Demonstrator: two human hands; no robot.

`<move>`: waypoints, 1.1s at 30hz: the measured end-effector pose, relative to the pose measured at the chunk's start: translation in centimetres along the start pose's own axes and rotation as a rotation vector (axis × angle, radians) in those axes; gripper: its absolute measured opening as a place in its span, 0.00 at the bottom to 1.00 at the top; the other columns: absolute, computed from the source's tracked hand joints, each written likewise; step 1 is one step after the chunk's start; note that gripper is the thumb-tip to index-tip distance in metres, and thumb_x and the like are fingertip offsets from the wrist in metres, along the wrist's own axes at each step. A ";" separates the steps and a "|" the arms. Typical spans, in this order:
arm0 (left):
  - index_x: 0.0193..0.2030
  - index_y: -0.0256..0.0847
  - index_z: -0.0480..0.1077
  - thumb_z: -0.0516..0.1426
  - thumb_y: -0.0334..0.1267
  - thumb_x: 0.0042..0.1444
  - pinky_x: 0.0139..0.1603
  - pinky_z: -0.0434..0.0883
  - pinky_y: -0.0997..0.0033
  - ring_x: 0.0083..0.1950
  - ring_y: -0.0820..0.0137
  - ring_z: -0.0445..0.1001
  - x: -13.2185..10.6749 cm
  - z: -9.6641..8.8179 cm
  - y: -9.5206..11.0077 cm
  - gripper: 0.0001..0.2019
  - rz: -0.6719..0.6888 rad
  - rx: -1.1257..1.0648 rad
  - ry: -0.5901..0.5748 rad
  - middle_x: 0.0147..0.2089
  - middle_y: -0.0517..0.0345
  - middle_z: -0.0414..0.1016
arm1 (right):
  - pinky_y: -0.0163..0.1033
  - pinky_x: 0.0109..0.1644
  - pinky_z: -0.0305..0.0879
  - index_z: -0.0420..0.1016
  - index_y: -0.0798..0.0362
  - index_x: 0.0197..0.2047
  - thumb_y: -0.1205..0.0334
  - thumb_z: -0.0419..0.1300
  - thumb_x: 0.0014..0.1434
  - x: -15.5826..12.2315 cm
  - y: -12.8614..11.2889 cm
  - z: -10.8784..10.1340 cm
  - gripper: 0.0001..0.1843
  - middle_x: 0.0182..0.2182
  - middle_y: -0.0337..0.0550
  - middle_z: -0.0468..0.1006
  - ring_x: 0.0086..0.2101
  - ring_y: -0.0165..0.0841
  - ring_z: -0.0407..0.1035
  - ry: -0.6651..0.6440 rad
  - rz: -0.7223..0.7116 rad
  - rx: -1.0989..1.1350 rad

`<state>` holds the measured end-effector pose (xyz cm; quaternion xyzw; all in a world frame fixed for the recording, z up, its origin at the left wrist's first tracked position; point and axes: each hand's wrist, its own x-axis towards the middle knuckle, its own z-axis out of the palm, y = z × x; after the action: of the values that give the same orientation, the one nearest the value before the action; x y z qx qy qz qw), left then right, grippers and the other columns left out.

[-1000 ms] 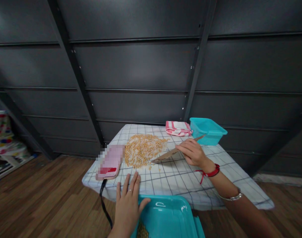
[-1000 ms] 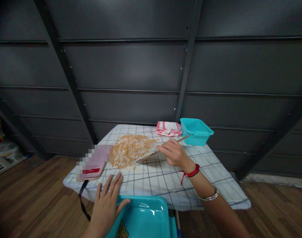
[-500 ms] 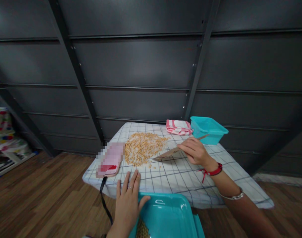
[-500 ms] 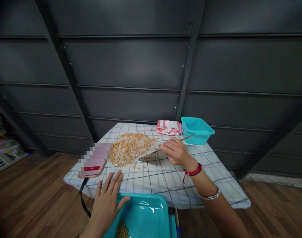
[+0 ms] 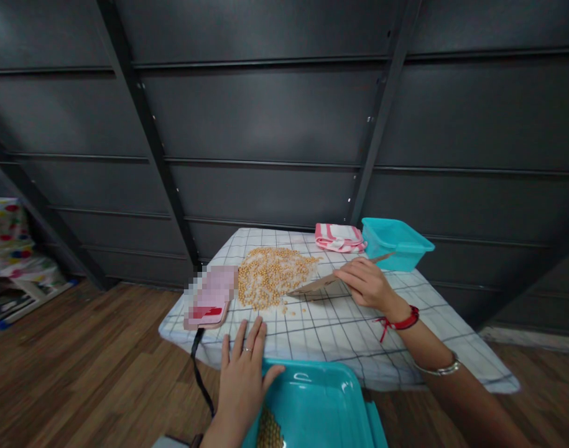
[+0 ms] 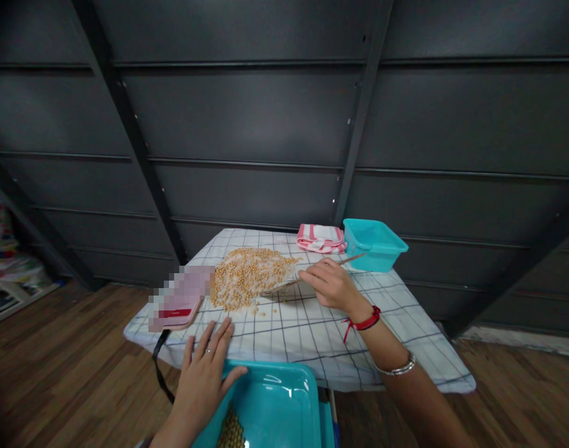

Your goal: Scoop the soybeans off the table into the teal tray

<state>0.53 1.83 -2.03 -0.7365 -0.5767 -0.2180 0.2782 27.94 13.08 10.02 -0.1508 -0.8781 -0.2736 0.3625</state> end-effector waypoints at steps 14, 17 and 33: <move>0.56 0.41 0.59 0.41 0.61 0.50 0.59 0.45 0.51 0.58 0.58 0.57 0.0 -0.1 0.0 0.33 -0.001 0.006 -0.033 0.56 0.52 0.65 | 0.42 0.35 0.63 0.65 0.55 0.47 0.76 0.47 0.50 0.4 -0.4 -0.6 0.20 0.30 0.45 0.73 0.32 0.33 0.66 0.082 0.020 0.040; 0.56 0.40 0.58 0.42 0.60 0.51 0.58 0.46 0.51 0.58 0.57 0.57 0.1 -0.3 0.0 0.32 0.005 -0.001 -0.025 0.56 0.52 0.65 | 0.42 0.35 0.63 0.64 0.55 0.46 0.76 0.45 0.49 1.0 -1.1 -0.4 0.21 0.30 0.44 0.73 0.32 0.32 0.67 0.081 -0.047 0.078; 0.57 0.41 0.57 0.41 0.61 0.50 0.59 0.48 0.50 0.58 0.58 0.57 0.1 -0.4 0.0 0.33 -0.012 -0.010 -0.078 0.57 0.52 0.64 | 0.43 0.35 0.61 0.65 0.54 0.44 0.74 0.47 0.49 1.2 -1.5 -0.9 0.19 0.29 0.43 0.73 0.29 0.32 0.67 0.087 -0.071 0.105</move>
<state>0.53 1.63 -1.62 -0.7424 -0.5904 -0.1935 0.2507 26.97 11.43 10.86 -0.0883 -0.8795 -0.2459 0.3978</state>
